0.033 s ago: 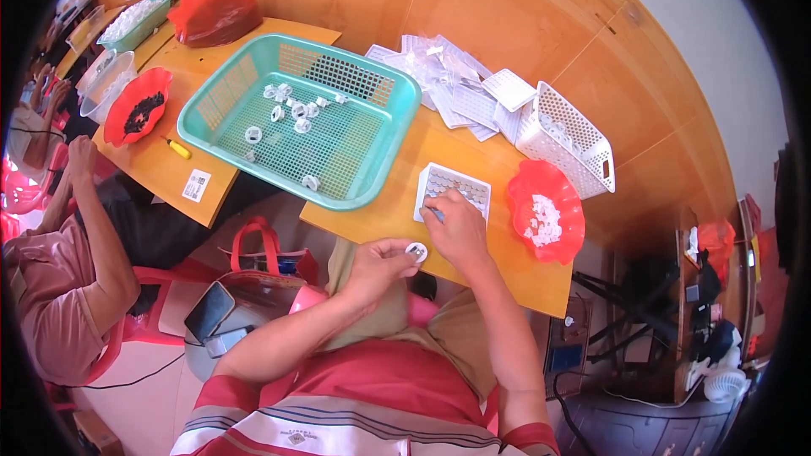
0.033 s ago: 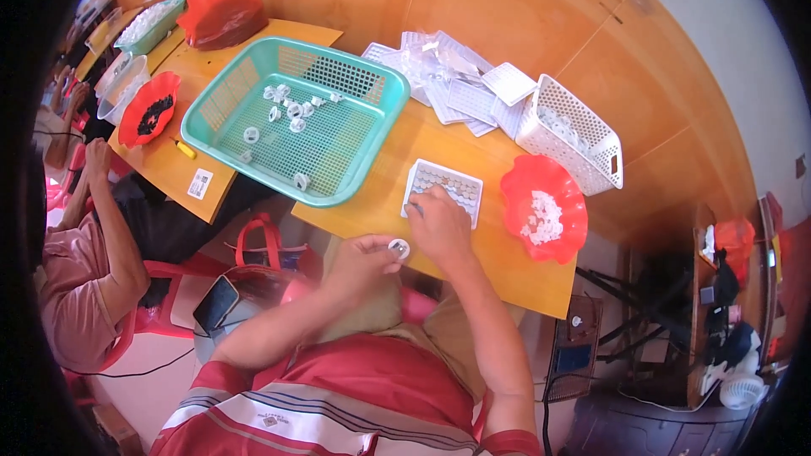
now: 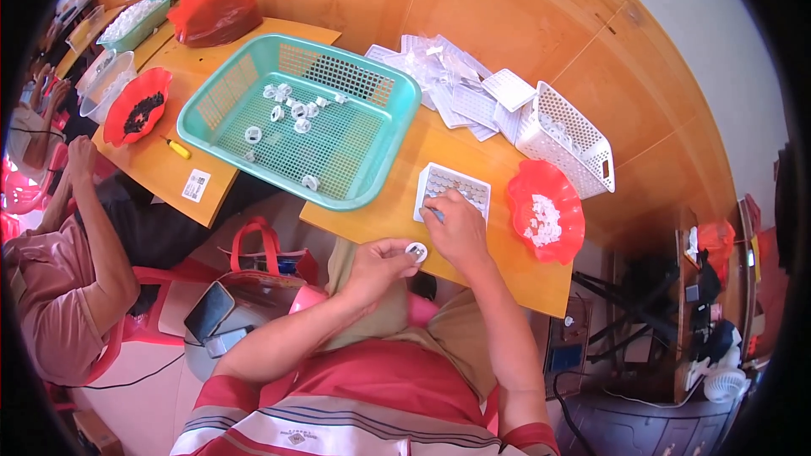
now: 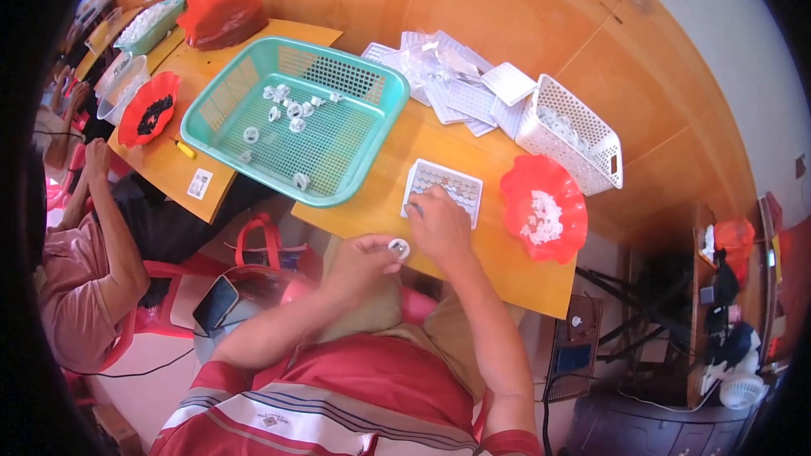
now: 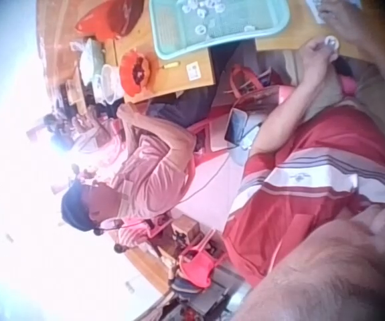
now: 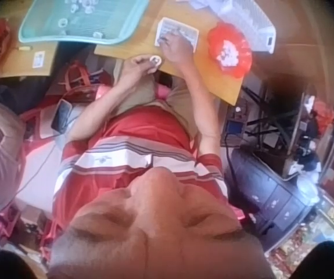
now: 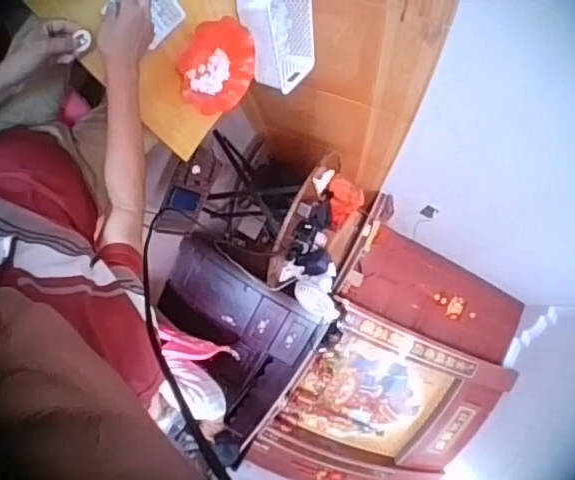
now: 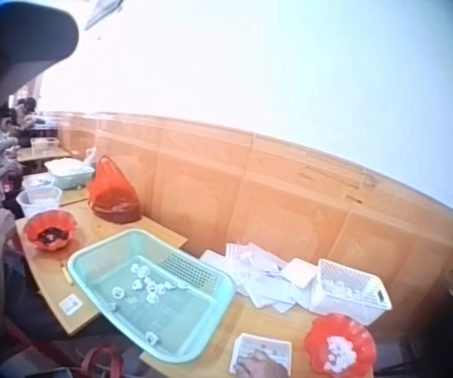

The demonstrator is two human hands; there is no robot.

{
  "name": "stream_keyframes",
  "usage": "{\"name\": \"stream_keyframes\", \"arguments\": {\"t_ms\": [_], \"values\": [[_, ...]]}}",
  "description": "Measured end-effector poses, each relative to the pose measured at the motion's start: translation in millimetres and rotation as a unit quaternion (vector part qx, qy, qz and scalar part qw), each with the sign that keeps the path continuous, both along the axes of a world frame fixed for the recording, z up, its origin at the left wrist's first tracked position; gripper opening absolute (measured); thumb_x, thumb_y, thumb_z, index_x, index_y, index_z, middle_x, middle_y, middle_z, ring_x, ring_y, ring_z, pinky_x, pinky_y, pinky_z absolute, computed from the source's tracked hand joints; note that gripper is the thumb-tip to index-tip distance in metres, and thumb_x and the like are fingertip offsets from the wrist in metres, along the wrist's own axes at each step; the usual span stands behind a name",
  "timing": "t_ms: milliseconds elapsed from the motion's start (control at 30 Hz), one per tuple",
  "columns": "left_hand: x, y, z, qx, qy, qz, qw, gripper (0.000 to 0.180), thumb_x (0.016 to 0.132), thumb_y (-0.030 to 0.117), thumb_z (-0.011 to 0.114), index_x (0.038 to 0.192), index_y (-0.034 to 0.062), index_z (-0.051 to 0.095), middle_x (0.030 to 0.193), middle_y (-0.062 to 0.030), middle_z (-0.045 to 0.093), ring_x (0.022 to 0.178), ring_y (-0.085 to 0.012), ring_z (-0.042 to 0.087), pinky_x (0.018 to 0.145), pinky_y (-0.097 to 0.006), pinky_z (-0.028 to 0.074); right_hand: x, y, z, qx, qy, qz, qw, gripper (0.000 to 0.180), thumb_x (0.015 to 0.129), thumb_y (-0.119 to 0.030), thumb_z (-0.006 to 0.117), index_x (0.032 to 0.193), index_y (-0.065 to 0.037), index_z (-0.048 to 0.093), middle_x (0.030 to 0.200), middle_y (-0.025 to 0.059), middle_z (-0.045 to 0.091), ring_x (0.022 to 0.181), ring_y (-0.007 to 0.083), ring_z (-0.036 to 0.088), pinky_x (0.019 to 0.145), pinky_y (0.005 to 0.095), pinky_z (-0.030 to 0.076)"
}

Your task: The person assembles small components by hand, taking plastic pieces and fitting small parts into them.

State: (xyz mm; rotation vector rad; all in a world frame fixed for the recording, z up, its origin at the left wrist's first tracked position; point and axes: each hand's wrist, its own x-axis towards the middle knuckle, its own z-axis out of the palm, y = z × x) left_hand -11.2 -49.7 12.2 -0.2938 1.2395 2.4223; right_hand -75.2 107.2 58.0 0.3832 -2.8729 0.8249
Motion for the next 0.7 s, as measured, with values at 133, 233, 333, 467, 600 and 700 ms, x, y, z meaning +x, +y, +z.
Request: {"name": "stream_keyframes", "arguments": {"t_ms": [133,233,333,467,600,700], "values": [[-0.2,0.1,0.6,-0.004,-0.004,-0.001,1.0,0.023,0.088,0.002,0.066,0.111,-0.0043,0.064,0.096,-0.009,0.069,0.083,-0.0118,0.066,0.073,-0.023,0.055,-0.4,3.5,-3.3,0.013,0.005,0.018,1.0,0.019,0.088,-0.02,0.06,0.094,-0.005,0.071,0.098,0.0141,0.063,0.088,0.0363,0.064,0.075,0.0444,0.05],[-0.3,1.0,-1.7,-0.002,-0.004,-0.001,1.0,0.023,0.089,0.002,0.065,0.111,-0.0044,0.064,0.095,-0.0088,0.069,0.083,-0.0116,0.066,0.073,-0.023,0.054,2.7,5.7,-6.9,0.007,0.029,0.018,0.999,0.019,0.089,-0.019,0.059,0.093,-0.004,0.07,0.097,0.0139,0.063,0.087,0.0369,0.064,0.075,0.045,0.05],[-0.2,1.7,-1.2,-0.004,-0.002,-0.004,1.0,0.023,0.089,0.003,0.065,0.111,-0.0045,0.064,0.095,-0.0086,0.069,0.083,-0.0115,0.066,0.073,-0.023,0.054,11.5,10.6,-10.4,-0.076,0.071,0.009,0.995,0.015,0.089,-0.016,0.061,0.092,-0.003,0.069,0.093,0.0143,0.064,0.085,0.0383,0.063,0.074,0.0439,0.05],[-0.8,1.5,-2.5,-0.008,0.009,-0.003,1.0,0.023,0.089,0.003,0.065,0.111,-0.0047,0.064,0.095,-0.0085,0.069,0.083,-0.0116,0.065,0.074,-0.023,0.054,30.6,16.6,-15.1,-0.186,0.036,-0.008,0.982,0.013,0.09,-0.007,0.064,0.099,0.002,0.066,0.084,0.0101,0.067,0.071,0.0157,0.064,0.066,0.0299,0.051],[-0.6,3.2,-4.6,0.005,0.007,-0.002,1.0,0.023,0.09,0.004,0.065,0.111,-0.0046,0.064,0.095,-0.0083,0.069,0.083,-0.0114,0.065,0.073,-0.023,0.054,46.1,27.3,-26.5,-0.305,-0.079,-0.032,0.949,0.016,0.094,-0.007,0.062,0.104,0.004,0.066,0.084,0.0047,0.068,0.07,0.0082,0.063,0.067,0.0244,0.054],[-0.8,2.9,-6.0,-0.001,0.013,-0.005,1.0,0.023,0.09,0.004,0.065,0.111,-0.0043,0.064,0.095,-0.0084,0.069,0.083,-0.0112,0.065,0.073,-0.023,0.054,57.9,29.1,-28.2,-0.365,-0.147,-0.05,0.918,0.019,0.094,-0.006,0.062,0.108,0.005,0.066,0.087,0.0045,0.068,0.076,0.0104,0.066,0.071,0.0241,0.055]]}}
